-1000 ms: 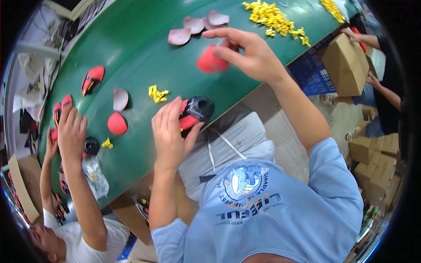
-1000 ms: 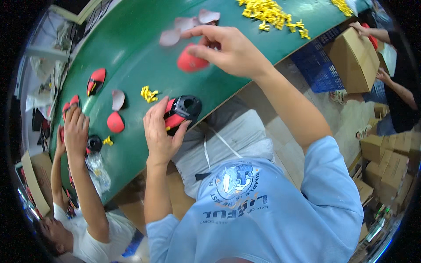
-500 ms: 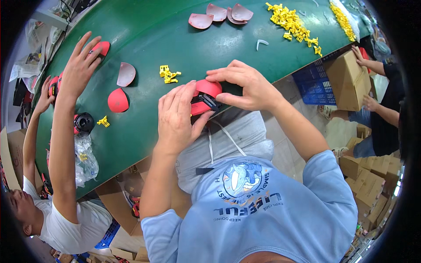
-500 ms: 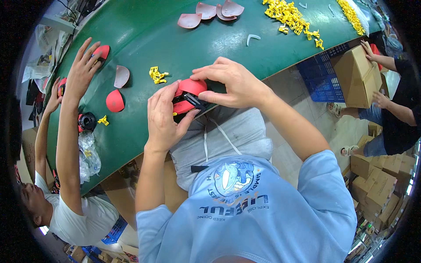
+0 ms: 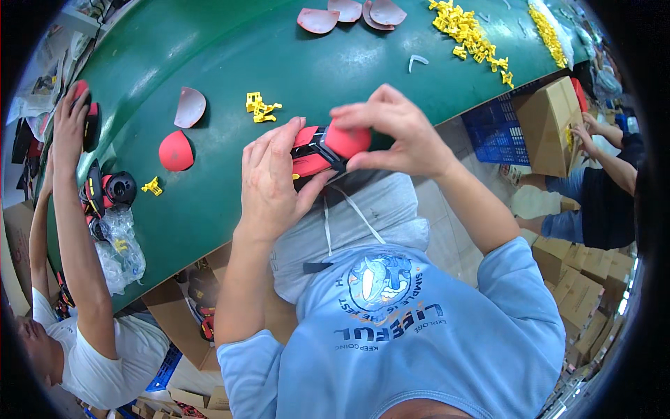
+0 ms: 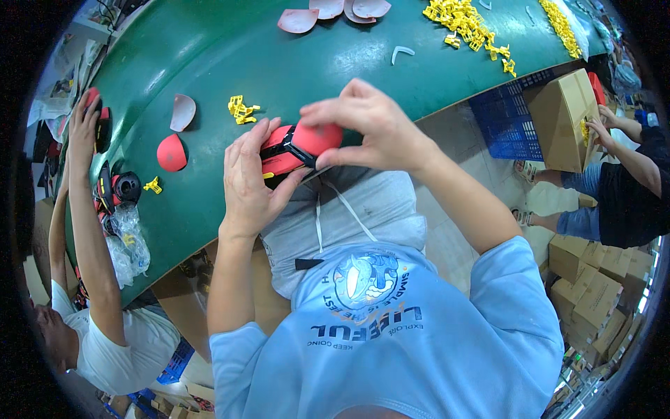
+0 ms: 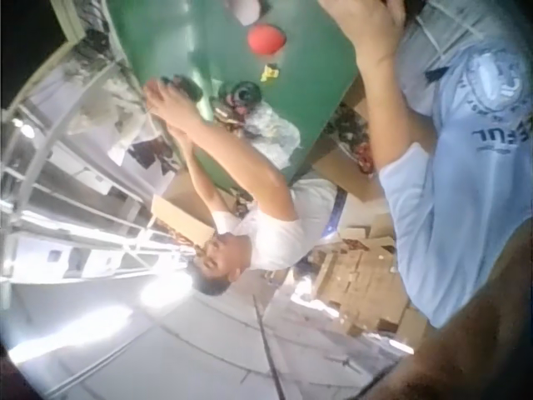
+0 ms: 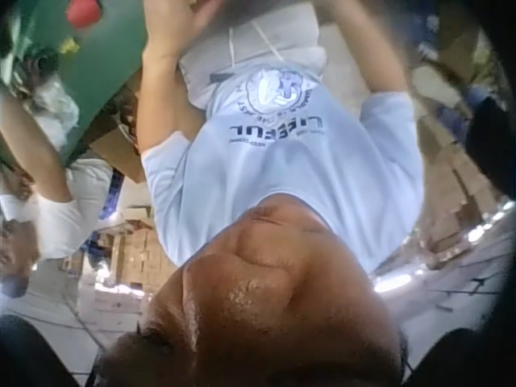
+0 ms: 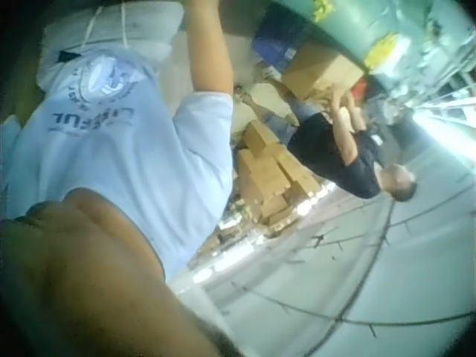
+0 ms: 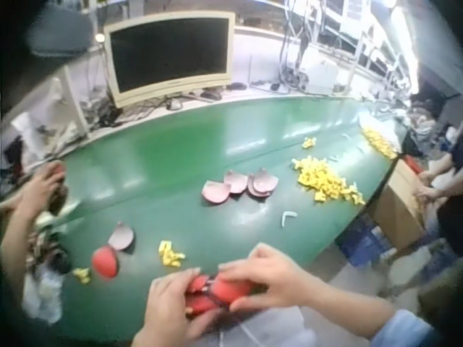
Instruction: The person assembles computer mice by hand, attaching plastic covers and components onto mouse bodies and placing the assembled units on the workbench.
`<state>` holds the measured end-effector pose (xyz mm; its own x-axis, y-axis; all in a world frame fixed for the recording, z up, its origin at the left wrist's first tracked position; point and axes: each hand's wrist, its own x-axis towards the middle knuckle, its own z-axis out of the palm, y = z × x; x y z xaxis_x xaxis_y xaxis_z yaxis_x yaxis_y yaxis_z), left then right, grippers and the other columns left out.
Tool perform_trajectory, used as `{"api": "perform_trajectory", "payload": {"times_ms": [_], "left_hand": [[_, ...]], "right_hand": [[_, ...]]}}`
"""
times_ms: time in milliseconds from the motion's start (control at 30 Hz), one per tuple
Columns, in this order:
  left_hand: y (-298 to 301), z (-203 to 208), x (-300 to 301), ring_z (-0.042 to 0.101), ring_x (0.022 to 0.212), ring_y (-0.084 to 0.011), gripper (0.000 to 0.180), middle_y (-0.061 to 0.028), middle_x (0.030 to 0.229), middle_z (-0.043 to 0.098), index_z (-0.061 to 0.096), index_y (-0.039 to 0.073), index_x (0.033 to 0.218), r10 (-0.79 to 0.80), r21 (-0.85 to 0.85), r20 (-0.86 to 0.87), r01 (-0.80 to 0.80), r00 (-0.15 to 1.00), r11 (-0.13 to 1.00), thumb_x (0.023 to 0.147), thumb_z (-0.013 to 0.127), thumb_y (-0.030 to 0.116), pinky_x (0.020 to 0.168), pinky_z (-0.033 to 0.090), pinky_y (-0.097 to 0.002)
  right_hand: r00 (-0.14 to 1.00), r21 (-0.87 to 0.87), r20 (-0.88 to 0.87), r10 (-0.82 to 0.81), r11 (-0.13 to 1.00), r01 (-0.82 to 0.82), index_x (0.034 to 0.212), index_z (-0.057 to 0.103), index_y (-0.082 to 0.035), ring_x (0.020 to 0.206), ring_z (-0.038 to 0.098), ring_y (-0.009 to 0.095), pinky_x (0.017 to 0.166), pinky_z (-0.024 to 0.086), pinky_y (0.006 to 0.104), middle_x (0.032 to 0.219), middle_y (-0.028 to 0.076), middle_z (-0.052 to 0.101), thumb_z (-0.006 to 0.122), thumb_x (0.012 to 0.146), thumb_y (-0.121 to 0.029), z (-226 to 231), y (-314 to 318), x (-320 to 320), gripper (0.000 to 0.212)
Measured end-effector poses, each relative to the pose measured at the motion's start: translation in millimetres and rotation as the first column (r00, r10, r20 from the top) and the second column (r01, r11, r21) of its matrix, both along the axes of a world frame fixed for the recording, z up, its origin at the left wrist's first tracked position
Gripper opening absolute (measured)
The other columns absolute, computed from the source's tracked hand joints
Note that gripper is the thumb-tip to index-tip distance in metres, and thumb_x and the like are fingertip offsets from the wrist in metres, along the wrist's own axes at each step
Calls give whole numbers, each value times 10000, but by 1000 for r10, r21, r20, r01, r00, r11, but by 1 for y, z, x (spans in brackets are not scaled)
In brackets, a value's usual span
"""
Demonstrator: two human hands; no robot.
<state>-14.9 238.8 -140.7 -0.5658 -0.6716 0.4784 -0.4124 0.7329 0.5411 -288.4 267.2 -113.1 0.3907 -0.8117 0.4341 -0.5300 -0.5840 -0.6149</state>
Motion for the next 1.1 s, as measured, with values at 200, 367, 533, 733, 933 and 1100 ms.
{"api": "perform_trajectory", "payload": {"times_ms": [200,367,533,733,933,1100], "left_hand": [[-1,2,0,648,1259,-342,943,-131,1446,685,479,19,1538,-7,-7,54,7,999,1000,750,964,195,1091,470,-477],[1,2,0,645,1250,-337,914,-128,1436,683,501,30,1527,-9,0,58,9,998,1000,755,960,196,1074,473,-474],[0,3,-2,643,1248,-335,909,-125,1439,677,507,30,1525,-10,6,51,10,999,1000,753,958,193,1067,473,-473],[0,2,0,642,1247,-336,896,-123,1441,676,528,28,1513,-2,11,63,1,998,1000,744,958,189,1068,474,-470],[-1,4,-1,651,1232,-344,867,-129,1388,688,560,27,1489,-16,3,55,16,998,1000,738,959,193,1067,474,-472],[-2,6,-2,661,1196,-343,827,-140,1329,698,582,26,1470,-33,-24,58,35,998,999,753,950,212,1057,464,-481]], "right_hand": [[999,27,-26,-19,999,19,1196,783,-141,913,654,252,883,533,364,1267,32,804,903,832,-375,-13,1,4,449],[989,5,-147,-12,1000,13,1235,760,-137,905,638,256,884,548,371,1231,17,801,913,820,-364,-7,5,4,497],[995,50,-77,58,997,-55,1287,737,-134,903,633,253,888,560,377,1199,12,792,932,803,-360,-12,-4,1,569],[998,23,-50,24,999,-23,1281,749,-100,908,634,252,859,556,370,1321,53,784,943,789,-333,-4,-3,4,578],[989,-1,-149,-18,1000,18,1275,760,-138,879,649,233,838,545,357,1271,-2,790,922,786,-402,-11,2,4,579],[984,40,-175,21,999,-14,1281,754,-103,852,617,251,841,538,357,1332,36,784,923,784,-389,-9,5,2,597]]}}
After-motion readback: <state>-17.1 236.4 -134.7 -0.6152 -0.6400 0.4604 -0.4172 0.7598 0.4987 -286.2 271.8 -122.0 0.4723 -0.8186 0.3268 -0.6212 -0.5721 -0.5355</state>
